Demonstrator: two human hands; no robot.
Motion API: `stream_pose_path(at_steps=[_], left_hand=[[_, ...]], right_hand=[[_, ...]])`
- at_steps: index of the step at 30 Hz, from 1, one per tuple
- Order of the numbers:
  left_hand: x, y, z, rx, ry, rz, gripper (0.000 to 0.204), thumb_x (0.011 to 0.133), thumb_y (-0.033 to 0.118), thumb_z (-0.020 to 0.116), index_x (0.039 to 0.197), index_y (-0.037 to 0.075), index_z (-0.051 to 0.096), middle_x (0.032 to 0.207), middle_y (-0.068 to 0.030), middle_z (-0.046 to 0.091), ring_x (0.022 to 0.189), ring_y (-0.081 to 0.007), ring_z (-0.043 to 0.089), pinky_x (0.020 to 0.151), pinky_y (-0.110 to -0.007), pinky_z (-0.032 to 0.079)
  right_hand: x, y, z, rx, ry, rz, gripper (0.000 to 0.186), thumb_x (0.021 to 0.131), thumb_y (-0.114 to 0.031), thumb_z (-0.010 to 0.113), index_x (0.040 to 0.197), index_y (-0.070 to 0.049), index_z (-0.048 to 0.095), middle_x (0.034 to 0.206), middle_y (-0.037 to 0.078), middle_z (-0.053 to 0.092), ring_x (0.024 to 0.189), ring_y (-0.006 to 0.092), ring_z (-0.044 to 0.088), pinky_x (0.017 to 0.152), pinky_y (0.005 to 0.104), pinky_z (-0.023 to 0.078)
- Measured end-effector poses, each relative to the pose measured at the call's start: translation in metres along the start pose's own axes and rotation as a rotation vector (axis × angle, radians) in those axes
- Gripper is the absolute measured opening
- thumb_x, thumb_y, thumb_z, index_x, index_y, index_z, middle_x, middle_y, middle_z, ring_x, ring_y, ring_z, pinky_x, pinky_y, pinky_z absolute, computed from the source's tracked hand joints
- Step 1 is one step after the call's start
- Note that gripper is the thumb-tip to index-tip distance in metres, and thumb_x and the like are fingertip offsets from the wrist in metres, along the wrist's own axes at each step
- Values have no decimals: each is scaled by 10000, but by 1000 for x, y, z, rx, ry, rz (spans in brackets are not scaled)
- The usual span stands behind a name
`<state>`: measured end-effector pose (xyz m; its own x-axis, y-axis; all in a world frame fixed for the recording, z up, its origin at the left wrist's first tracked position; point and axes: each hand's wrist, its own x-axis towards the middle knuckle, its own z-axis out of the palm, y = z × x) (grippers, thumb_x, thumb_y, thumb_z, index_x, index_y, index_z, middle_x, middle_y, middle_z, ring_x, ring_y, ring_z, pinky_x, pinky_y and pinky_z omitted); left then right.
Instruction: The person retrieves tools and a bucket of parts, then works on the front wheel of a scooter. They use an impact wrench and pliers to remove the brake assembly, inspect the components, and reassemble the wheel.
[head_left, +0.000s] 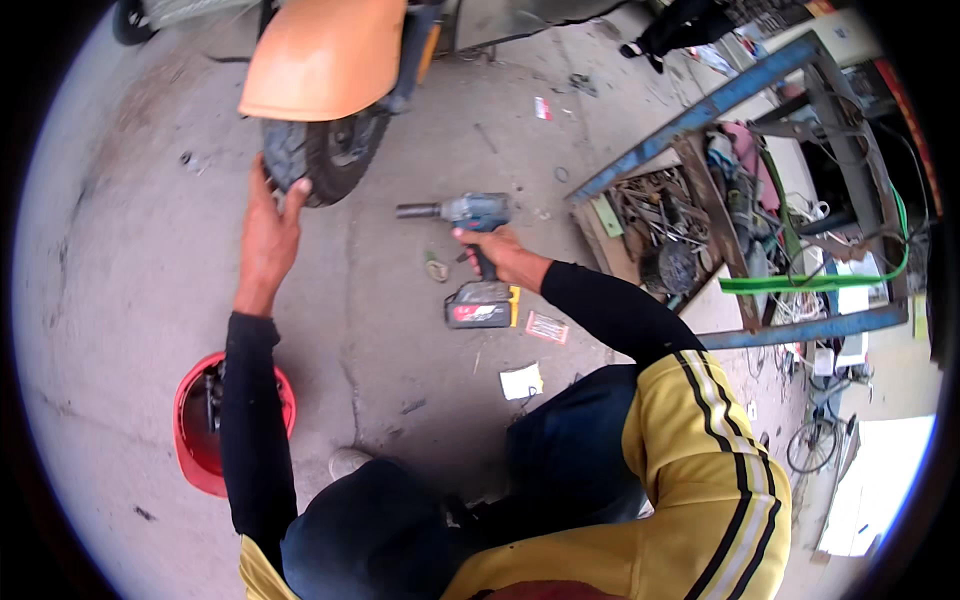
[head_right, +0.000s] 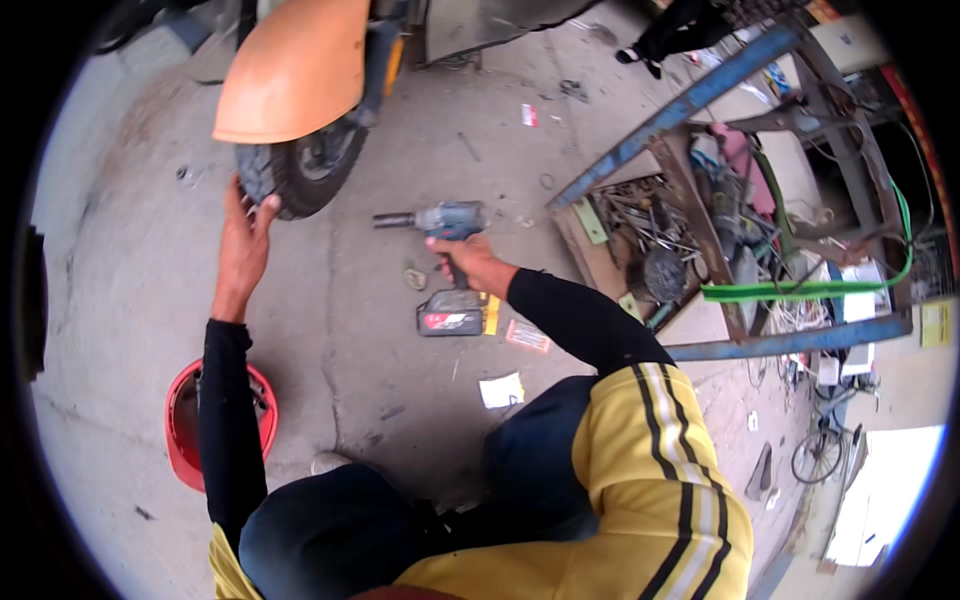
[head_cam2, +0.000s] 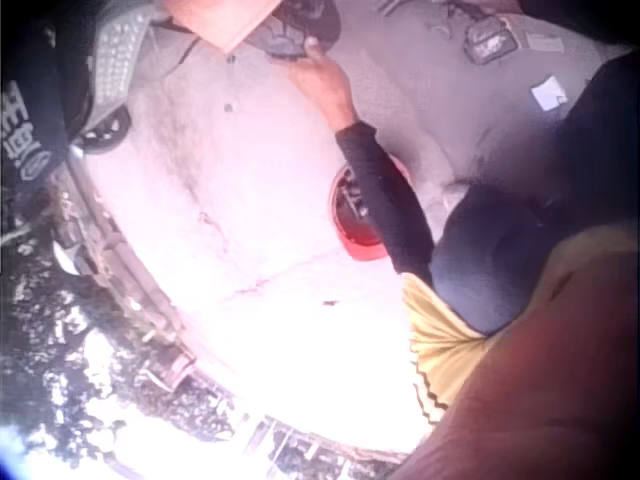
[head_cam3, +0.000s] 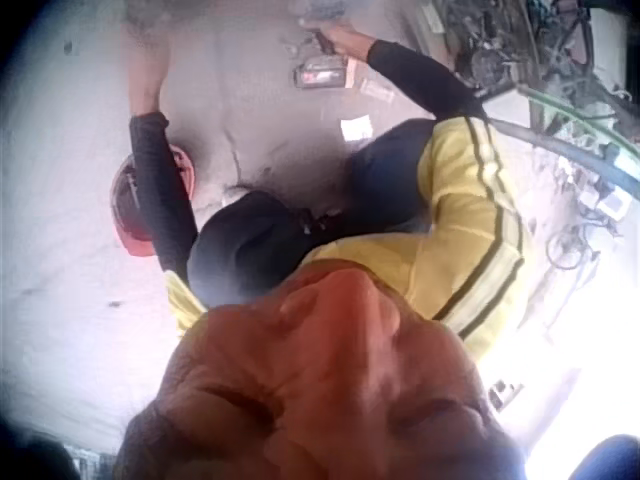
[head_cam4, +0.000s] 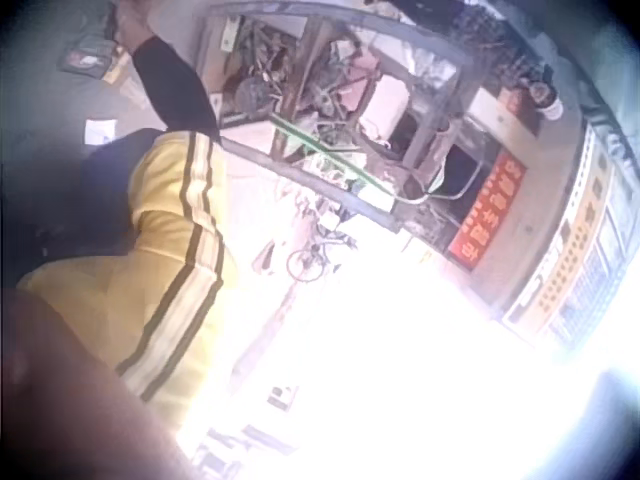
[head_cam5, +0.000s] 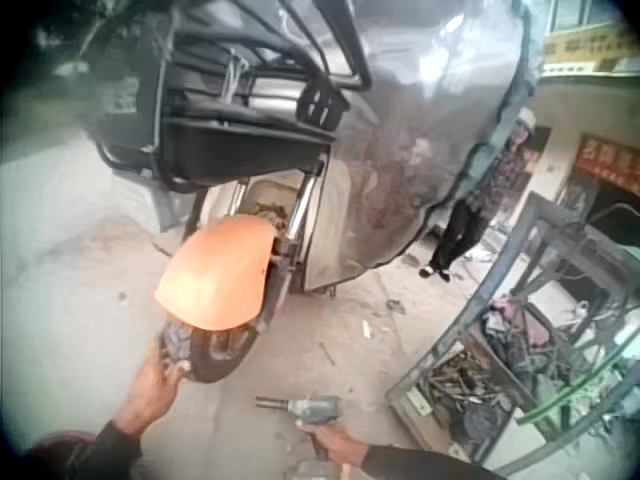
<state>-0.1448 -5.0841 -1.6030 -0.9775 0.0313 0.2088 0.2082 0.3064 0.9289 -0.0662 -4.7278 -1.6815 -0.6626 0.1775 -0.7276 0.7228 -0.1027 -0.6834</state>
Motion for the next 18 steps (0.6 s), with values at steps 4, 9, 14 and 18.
stream_pose_path(at_steps=[4, 9, 14, 18], left_hand=[[20, 23, 8, 30, -85, -20, 730, 1064, 246, 585, 1589, -61, 182, 1550, -276, 416, 1381, -319, 500, 1109, -399, 433], [11, 10, 5, 78, -71, -42, 749, 1071, 303, 582, 1599, -45, 181, 1590, -256, 378, 1409, -333, 477, 1144, -417, 403], [8, 10, 4, 69, -72, -18, 735, 1082, 315, 558, 1605, -34, 176, 1605, -248, 356, 1422, -329, 457, 1162, -419, 385], [11, 5, 10, 77, -79, 11, 713, 1092, 313, 537, 1605, -32, 182, 1610, -231, 345, 1418, -305, 455, 1175, -415, 367]], right_hand=[[-10, 25, 8, -109, -117, 14, 322, 863, -240, 848, 807, -51, 593, 659, 30, 579, 509, 138, 537, 409, 330, 433], [-11, 62, 28, -122, -193, 70, 294, 858, -199, 843, 832, -51, 591, 665, 43, 591, 517, 151, 563, 417, 352, 461], [1, 71, 21, -224, -321, 18, 284, 812, -168, 857, 943, -11, 661, 740, 76, 647, 639, 211, 645, 539, 397, 555], [1, 68, -4, -977, -263, -414, 486, 832, -358, 813, 1044, 55, 670, 933, 196, 709, 950, 405, 689, 874, 484, 534]])
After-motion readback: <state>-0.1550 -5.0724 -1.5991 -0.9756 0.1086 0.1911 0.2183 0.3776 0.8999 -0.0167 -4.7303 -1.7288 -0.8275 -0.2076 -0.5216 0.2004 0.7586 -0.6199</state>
